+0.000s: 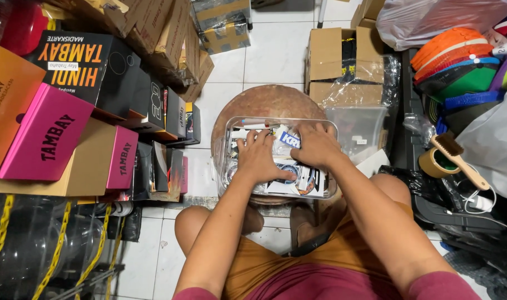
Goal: The person sorts through a container of stickers and then carefully packs a maroon hat into a clear plastic bag.
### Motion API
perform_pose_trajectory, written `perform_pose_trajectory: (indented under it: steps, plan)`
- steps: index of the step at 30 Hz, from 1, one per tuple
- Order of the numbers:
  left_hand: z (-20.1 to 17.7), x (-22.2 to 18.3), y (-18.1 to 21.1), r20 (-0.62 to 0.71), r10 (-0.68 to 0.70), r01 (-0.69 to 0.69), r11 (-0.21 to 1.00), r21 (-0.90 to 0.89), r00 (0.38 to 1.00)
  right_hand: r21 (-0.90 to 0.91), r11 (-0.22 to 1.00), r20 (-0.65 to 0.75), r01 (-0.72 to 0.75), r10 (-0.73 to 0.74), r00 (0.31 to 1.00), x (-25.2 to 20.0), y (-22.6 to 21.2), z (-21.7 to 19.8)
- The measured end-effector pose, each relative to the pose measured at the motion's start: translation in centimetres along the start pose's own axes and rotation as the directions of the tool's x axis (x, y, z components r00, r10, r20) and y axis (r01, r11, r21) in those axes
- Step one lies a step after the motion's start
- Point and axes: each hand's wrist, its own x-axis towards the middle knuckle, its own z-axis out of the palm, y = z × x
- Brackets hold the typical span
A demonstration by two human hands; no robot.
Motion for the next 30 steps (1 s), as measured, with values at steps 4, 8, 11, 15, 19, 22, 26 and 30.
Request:
perform_pose_trajectory:
  steps: [4,8,11,15,19,22,26,30]
  plan:
    - [-1.4,-0.8,0.6,0.019,0.005,-0.005,1.000,0.025,1.000,0.049,0.999,0.019,-0.002,0.001,1.000,1.1,0.4,0.7]
    - [-1.7,-1.0,0.7,-0.027,0.005,-0.005,1.000,0.007,1.000,0.090,0.996,-0.008,0.018,-0.017,1.000,1.1,0.5,0.8]
    - [-1.4,-0.7,0.5,-0.027,-0.003,0.002,1.000,-0.016,1.000,0.125,0.989,-0.050,0.074,-0.068,0.996,0.7,0.5,0.4]
    - [-1.0,-0.3,0.4,0.011,-0.017,0.017,1.000,0.025,1.000,0.158,0.973,-0.115,0.171,-0.154,0.981,1.5,1.6,2.1]
    - [-0.5,-1.1,0.5,-0.036,0.003,-0.001,0.999,0.045,0.999,0.177,0.974,-0.088,0.138,-0.124,0.988,-0.2,0.3,0.1]
    - [0.8,-1.9,0.2,-0.110,0.020,-0.011,0.996,0.084,0.994,0.132,0.984,-0.030,0.119,-0.116,0.993,0.1,0.4,0.4]
    - [5.2,-1.7,-2.0,-0.450,0.135,-0.125,0.991,0.052,0.883,0.095,0.981,-0.027,0.169,-0.167,0.986,0.2,0.5,0.6]
    - [7.3,-1.1,-3.0,-0.716,0.271,-0.225,0.961,0.162,0.643,0.059,0.975,-0.052,0.213,-0.210,0.976,-0.2,0.3,-0.1]
